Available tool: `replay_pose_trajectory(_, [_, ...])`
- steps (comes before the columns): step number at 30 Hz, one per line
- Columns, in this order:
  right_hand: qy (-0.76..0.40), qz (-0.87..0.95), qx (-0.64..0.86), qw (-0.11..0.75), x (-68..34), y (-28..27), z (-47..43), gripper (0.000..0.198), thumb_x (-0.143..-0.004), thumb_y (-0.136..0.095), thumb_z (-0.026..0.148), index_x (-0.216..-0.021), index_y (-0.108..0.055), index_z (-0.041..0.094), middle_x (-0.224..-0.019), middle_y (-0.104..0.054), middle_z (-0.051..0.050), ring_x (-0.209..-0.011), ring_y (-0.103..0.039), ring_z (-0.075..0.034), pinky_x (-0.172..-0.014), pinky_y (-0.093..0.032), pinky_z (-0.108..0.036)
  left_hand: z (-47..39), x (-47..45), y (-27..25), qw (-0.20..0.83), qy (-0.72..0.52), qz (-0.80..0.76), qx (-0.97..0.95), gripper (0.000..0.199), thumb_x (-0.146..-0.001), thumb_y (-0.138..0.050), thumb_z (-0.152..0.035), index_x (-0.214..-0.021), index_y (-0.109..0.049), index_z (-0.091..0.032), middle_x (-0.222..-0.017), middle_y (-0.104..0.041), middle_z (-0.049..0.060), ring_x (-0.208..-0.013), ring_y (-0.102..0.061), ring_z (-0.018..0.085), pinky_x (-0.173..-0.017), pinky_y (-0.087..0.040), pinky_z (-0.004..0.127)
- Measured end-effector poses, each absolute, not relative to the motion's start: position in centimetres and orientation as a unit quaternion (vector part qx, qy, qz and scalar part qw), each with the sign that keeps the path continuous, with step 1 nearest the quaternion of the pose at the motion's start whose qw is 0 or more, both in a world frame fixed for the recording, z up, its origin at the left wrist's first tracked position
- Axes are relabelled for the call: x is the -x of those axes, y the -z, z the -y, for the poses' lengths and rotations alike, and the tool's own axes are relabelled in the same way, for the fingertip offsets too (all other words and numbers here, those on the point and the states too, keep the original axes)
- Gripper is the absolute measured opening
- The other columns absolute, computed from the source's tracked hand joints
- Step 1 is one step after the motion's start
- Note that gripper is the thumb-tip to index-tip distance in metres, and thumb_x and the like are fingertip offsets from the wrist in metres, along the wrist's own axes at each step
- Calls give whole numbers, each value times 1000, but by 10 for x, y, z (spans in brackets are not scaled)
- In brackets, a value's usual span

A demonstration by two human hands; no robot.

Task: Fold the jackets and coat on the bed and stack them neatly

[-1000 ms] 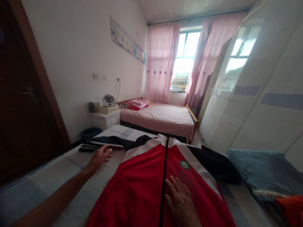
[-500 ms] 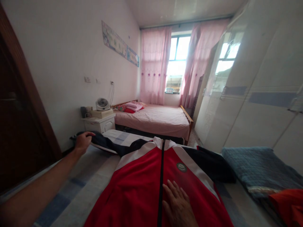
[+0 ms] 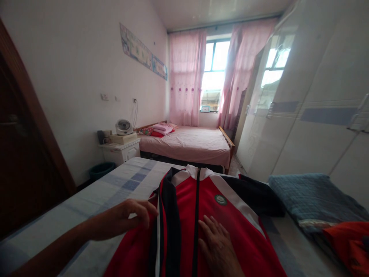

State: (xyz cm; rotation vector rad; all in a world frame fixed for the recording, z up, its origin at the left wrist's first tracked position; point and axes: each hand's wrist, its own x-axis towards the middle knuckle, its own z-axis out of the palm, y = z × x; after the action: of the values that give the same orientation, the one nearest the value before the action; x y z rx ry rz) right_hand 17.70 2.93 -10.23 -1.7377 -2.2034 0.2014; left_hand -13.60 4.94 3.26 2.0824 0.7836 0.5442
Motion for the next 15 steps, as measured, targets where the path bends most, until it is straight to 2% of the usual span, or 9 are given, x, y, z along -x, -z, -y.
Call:
replay_pose_trajectory(4, [-127,748,596,261,-168,86,-21,38,-92,-34,37,-119,-57,23,-125,-57,-5,-116,-52,-18,-97,-42,-31,-93,148,7,401,-284,-539,-684,22,-78,-53,-33,-83,-68,-17,-84,-68,4,-80,-63,18,-70,-50,26])
replay_pose_trajectory(7, [-165,757,563,286,-160,80,-17,32,-93,-33,34,-109,-59,25,-111,-62,-4,-101,-59,-16,-86,-47,-26,-128,151,21,399,-291,-599,-631,32,-82,-47,-42,-84,-62,-13,-83,-66,5,-69,-63,15,-57,-49,23])
replay_pose_trajectory(11, [-146,784,541,268,-155,83,-16,24,-89,-41,25,-102,-61,25,-107,-61,-3,-96,-58,-17,-86,-45,-29,-160,135,24,411,-251,-634,-605,36,-87,-47,-45,-84,-60,-12,-78,-64,3,-59,-59,10,-53,-48,23])
replay_pose_trajectory(15, [-143,798,528,253,-158,83,-18,25,-88,-41,19,-103,-60,24,-106,-61,-4,-96,-57,-16,-86,-44,-29,-185,116,27,400,-231,-662,-590,32,-89,-49,-42,-98,-58,-12,-86,-62,3,-69,-60,12,-63,-51,29])
